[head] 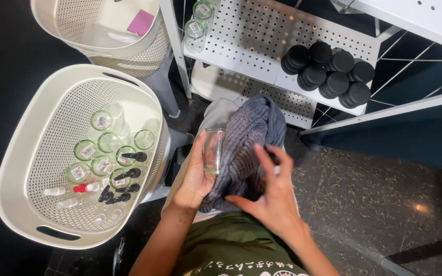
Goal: The person picks up clear glasses from a white basket, wipes each glass with a gray cloth, and places the dried glasses on a white metal shelf. The person repeats this process for several glasses.
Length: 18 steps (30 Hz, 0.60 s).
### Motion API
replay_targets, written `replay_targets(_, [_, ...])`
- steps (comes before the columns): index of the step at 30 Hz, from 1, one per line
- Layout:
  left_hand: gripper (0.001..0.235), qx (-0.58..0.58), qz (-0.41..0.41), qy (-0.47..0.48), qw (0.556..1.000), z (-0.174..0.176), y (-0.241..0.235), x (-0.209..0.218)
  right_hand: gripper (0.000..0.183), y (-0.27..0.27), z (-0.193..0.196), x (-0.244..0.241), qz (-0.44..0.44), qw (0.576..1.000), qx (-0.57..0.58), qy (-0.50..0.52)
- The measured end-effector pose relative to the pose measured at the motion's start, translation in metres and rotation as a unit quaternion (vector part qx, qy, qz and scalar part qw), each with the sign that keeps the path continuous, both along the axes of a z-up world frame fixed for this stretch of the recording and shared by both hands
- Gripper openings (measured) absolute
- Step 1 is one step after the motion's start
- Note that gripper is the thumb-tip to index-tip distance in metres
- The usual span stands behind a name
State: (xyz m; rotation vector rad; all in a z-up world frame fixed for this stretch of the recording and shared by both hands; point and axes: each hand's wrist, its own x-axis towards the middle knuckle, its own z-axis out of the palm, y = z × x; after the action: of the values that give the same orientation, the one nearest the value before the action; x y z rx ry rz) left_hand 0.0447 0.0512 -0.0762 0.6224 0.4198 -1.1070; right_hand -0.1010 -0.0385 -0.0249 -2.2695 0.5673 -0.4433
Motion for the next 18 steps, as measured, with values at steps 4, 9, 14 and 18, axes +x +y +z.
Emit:
replay_targets(4, [0.069, -0.018, -0.017, -0.004, 1.0, -0.022, 0.002, 0.001, 0.096, -0.002, -0.032, -0.002, -0.017, 0.998, 0.048, 0.043])
replay_targets(9, [0.081, -0.015, -0.005, 0.004, 1.0, -0.002, 0.014, 0.018, 0.142, -0.024, -0.014, 0.024, -0.074, 0.938, 0.303, 0.154])
replay_targets(14, [0.088, 0.041, 0.005, -0.024, 0.999, 0.001, 0.029, 0.03, 0.046, -0.072, -0.107, -0.014, -0.045, 0.962, 0.257, 0.08])
replay_targets(18, [0.091, 0.033, -0.004, -0.043, 0.999, -0.015, 0.038, 0.041, 0.029, -0.106, -0.012, -0.032, -0.251, 0.964, 0.087, -0.021])
